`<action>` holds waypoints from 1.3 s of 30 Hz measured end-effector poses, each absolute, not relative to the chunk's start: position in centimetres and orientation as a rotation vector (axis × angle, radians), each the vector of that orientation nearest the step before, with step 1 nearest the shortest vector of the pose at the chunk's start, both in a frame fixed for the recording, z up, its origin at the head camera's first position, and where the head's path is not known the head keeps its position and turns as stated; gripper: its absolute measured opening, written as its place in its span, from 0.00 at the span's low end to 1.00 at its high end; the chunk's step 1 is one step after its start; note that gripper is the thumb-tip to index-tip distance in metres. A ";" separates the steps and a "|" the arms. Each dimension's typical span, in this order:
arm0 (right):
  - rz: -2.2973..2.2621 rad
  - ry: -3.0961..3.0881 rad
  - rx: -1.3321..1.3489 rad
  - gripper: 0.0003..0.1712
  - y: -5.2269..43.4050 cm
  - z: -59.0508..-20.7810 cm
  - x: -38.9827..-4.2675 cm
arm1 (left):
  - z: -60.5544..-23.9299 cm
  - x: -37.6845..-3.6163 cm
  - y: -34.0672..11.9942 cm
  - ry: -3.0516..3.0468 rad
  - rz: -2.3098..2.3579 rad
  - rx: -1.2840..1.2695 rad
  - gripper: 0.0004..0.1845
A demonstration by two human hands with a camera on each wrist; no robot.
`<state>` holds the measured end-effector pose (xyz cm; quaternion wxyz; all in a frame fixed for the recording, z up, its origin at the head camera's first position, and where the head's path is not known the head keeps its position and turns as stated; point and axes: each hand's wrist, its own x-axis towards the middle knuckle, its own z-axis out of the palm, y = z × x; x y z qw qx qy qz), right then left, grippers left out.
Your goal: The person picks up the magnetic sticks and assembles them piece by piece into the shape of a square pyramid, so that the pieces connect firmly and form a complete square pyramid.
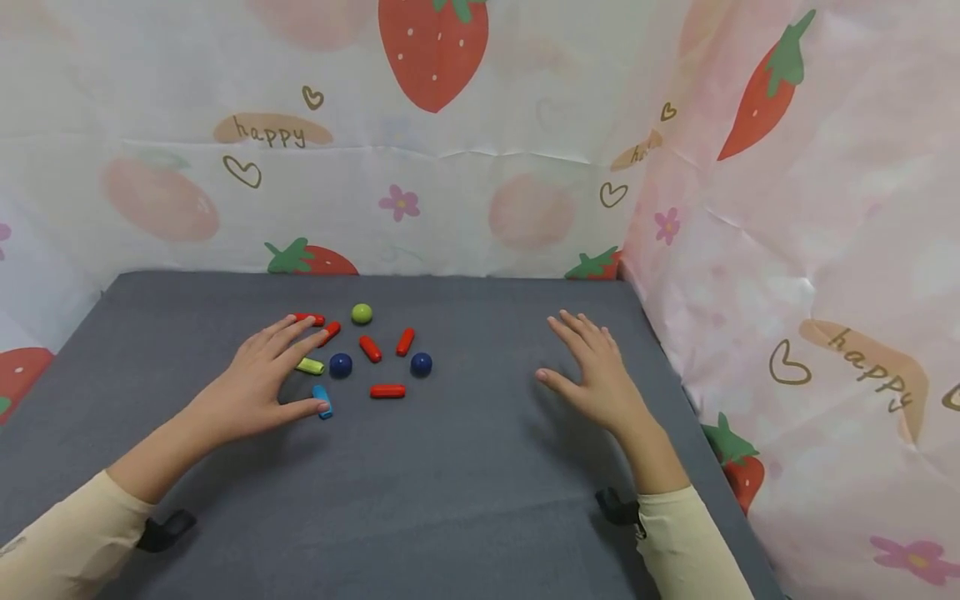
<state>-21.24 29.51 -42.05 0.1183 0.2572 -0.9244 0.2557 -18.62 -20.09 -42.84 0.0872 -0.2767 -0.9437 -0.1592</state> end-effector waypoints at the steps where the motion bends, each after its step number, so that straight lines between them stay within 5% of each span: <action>1: 0.756 -2.701 0.757 0.46 29.3 -42.1 -21.3 | -42.9 -18.7 -19.9 -2.795 -0.485 -0.832 0.52; 21: 0.905 -2.714 0.852 0.43 24.8 -42.5 -23.4 | -44.7 -20.5 -15.0 -2.863 -0.698 -0.862 0.35; 39: 1.063 -2.786 0.894 0.39 20.9 -43.5 -25.4 | -46.8 -22.4 -12.6 -2.991 -0.888 -0.742 0.29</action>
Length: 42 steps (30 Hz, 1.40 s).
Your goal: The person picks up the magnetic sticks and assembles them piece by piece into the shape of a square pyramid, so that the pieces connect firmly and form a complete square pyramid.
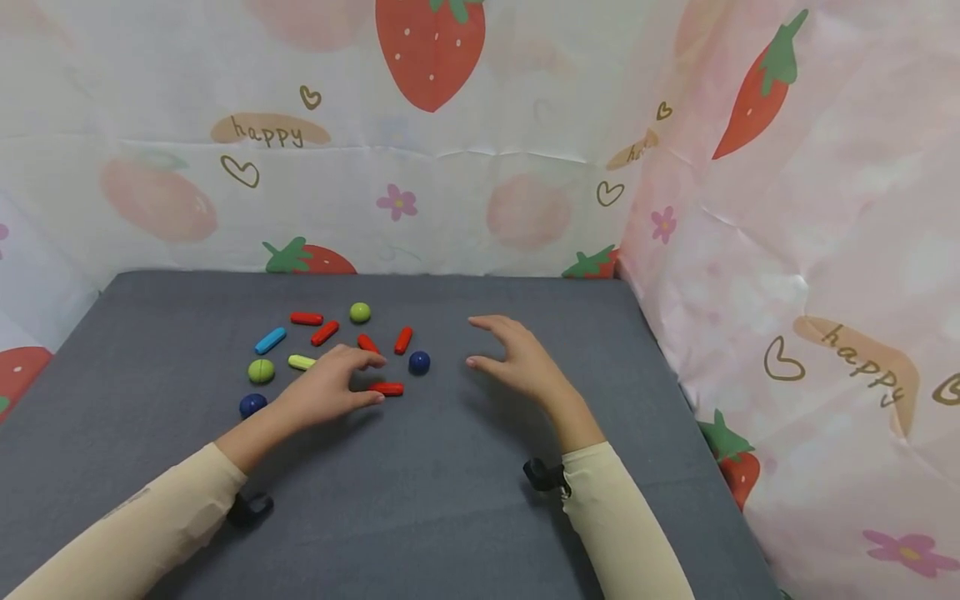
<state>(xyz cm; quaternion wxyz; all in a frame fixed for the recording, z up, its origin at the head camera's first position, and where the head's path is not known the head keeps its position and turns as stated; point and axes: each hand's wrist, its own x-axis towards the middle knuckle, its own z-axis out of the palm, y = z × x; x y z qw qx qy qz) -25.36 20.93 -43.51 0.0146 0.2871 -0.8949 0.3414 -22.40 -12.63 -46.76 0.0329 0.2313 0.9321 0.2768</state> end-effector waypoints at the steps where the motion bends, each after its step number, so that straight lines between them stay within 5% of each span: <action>1: 1.070 -2.795 0.894 0.38 20.7 -43.6 -25.5 | -46.8 -22.5 -12.5 2.861 0.854 0.699 0.29; 42: 1.225 -2.987 0.866 0.31 14.2 -46.8 -28.7 | -47.6 -24.0 -10.6 2.845 0.637 0.575 0.11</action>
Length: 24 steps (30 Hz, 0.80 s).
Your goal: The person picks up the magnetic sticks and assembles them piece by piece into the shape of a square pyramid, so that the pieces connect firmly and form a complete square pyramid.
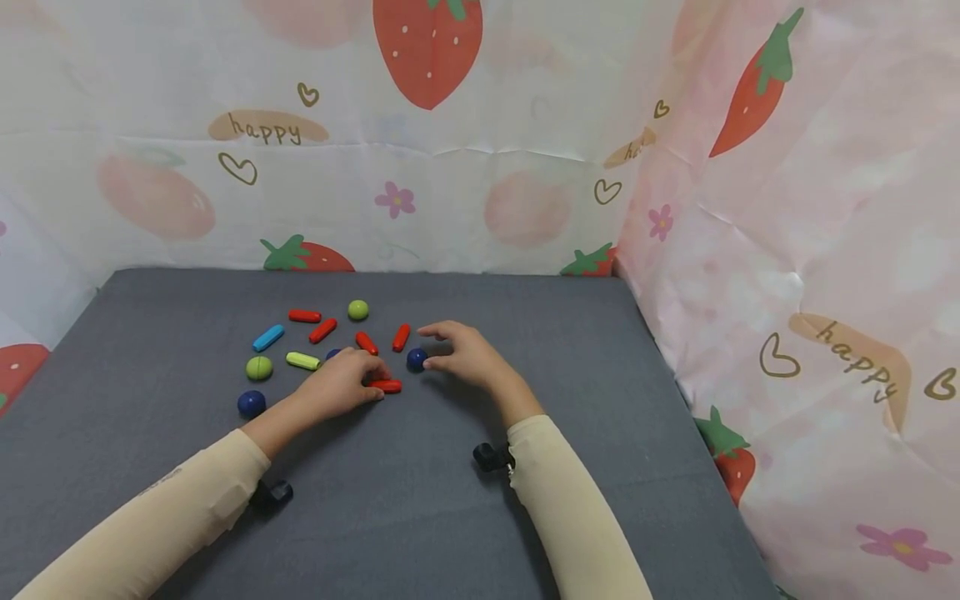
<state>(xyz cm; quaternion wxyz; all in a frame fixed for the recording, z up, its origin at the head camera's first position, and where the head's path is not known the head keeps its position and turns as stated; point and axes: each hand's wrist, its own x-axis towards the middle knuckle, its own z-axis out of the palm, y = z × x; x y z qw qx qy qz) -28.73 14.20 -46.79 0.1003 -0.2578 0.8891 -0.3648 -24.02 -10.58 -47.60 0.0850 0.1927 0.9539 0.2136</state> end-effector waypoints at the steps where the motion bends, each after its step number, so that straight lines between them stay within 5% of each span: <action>1: -1.077 2.625 -0.753 0.31 14.1 -46.9 -28.8 | -47.6 -24.0 -10.6 2.848 0.633 0.581 0.10; 24: -0.981 2.622 -0.693 0.22 12.4 -48.0 -29.5 | -46.6 -24.1 -10.8 2.844 0.762 0.620 0.09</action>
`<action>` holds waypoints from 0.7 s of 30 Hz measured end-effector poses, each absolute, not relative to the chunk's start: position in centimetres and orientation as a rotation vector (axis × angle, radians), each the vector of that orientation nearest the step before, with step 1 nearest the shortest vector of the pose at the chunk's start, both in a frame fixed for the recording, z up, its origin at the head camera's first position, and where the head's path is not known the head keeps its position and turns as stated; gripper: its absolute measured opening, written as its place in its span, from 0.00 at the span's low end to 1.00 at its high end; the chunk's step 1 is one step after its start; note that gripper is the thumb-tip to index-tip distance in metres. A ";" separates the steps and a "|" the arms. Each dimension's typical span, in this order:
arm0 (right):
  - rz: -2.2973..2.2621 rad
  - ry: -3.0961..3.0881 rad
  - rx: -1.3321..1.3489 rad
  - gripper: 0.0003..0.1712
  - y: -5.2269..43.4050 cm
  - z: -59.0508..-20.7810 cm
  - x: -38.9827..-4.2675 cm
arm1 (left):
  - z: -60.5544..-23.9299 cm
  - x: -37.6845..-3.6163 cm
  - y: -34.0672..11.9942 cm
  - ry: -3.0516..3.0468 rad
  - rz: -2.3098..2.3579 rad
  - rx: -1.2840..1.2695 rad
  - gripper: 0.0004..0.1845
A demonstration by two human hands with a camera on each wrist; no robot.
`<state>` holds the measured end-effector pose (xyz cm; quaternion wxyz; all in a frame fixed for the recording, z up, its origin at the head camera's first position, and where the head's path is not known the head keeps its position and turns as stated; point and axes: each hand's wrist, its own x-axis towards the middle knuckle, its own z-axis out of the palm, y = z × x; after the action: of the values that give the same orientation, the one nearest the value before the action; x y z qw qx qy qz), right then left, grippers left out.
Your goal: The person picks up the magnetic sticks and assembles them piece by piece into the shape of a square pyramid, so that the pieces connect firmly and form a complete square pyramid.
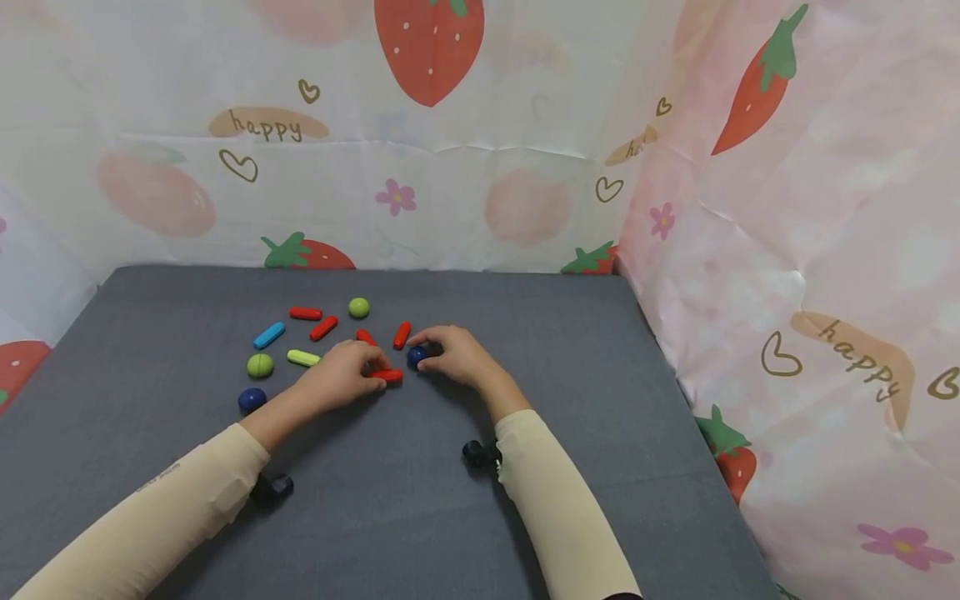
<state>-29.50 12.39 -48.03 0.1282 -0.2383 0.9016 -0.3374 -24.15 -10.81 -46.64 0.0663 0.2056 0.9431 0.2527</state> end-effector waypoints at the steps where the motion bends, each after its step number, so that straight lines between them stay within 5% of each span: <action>1: -0.970 2.627 -0.692 0.22 12.3 -48.0 -29.5 | -46.6 -24.1 -10.8 2.840 0.769 0.621 0.09; 21: -0.968 2.681 -0.646 0.22 13.7 -48.0 -28.4 | -46.6 -25.2 -9.7 2.838 0.827 0.605 0.10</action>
<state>-28.40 13.72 -47.98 0.1094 -0.2198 0.9118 -0.3291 -25.24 -9.66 -46.63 0.0621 0.2003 0.9387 0.2735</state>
